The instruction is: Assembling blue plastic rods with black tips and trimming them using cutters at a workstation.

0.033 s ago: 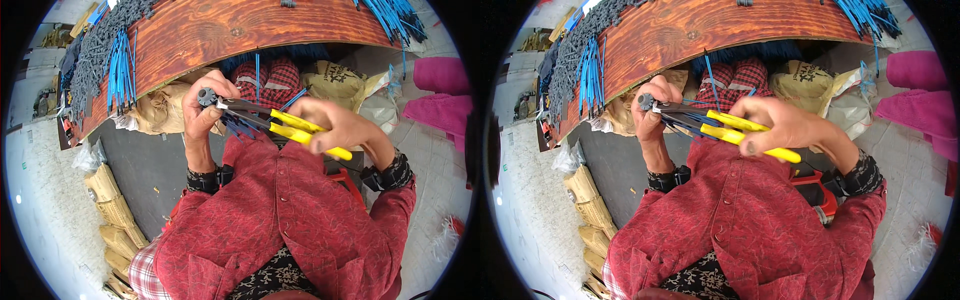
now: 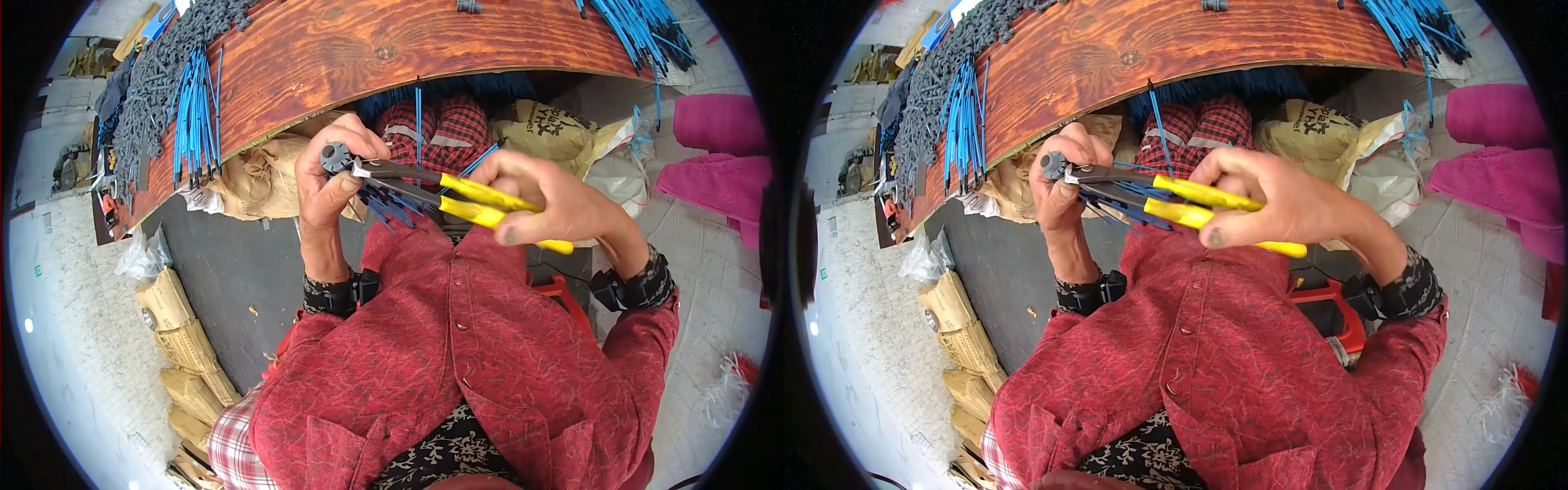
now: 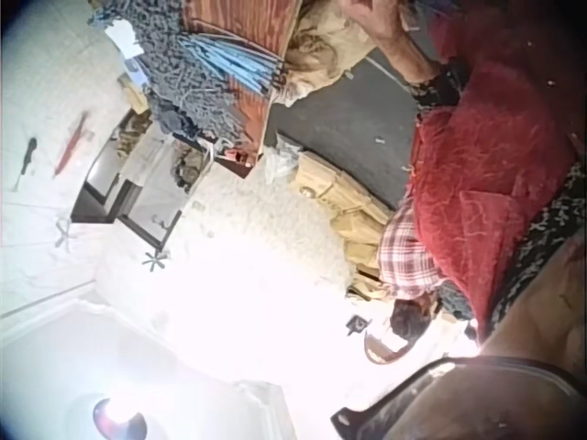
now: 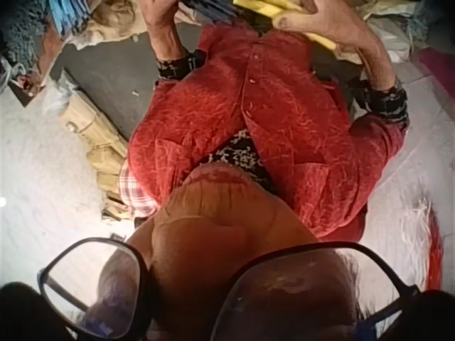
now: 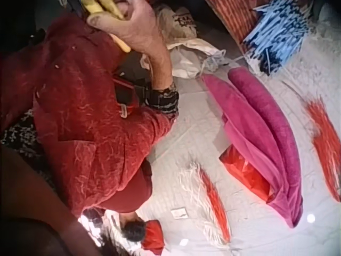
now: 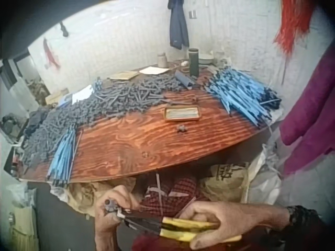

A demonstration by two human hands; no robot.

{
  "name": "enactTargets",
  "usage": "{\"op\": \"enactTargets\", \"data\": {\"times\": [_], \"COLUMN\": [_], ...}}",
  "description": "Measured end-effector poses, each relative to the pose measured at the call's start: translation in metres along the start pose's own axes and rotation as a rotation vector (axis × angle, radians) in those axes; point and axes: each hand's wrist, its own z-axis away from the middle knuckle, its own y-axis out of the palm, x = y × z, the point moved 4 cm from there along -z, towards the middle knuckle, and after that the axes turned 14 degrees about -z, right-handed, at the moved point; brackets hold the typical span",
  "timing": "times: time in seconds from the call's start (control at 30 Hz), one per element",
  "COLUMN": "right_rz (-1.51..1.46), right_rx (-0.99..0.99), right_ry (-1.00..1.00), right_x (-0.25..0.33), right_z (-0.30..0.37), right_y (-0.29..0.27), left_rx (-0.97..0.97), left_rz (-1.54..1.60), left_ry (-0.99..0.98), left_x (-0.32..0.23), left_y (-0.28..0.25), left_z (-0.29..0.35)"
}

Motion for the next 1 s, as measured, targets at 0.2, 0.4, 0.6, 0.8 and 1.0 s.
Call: {"op": "enactTargets", "data": {"times": [0.2,0.4,0.6,0.8,1.0], "right_rz": [1.003,-0.434,0.04,0.281,0.892], "right_rx": [-0.136,0.289,0.18,0.319,-0.428], "right_ry": [-0.299,0.524,0.33,0.204,-0.037], "right_x": [0.048,0.013,0.037,0.063,0.093], "right_z": [0.014,0.011,-0.002,0.013,-0.002], "right_y": [0.01,0.0,0.002,-0.019,-0.083], "left_rx": [-0.039,0.054,0.026,-0.049,-0.059], "left_rz": [-0.159,-0.15,-0.173,-0.1,-0.005], "left_ry": [-0.008,0.017,-0.022,-0.005,0.037], "left_x": [0.0,0.003,0.001,-0.002,-0.002], "left_y": [0.003,0.006,-0.001,-0.004,-0.021], "left_z": [-0.005,-0.003,-0.004,-0.009,-0.002]}}
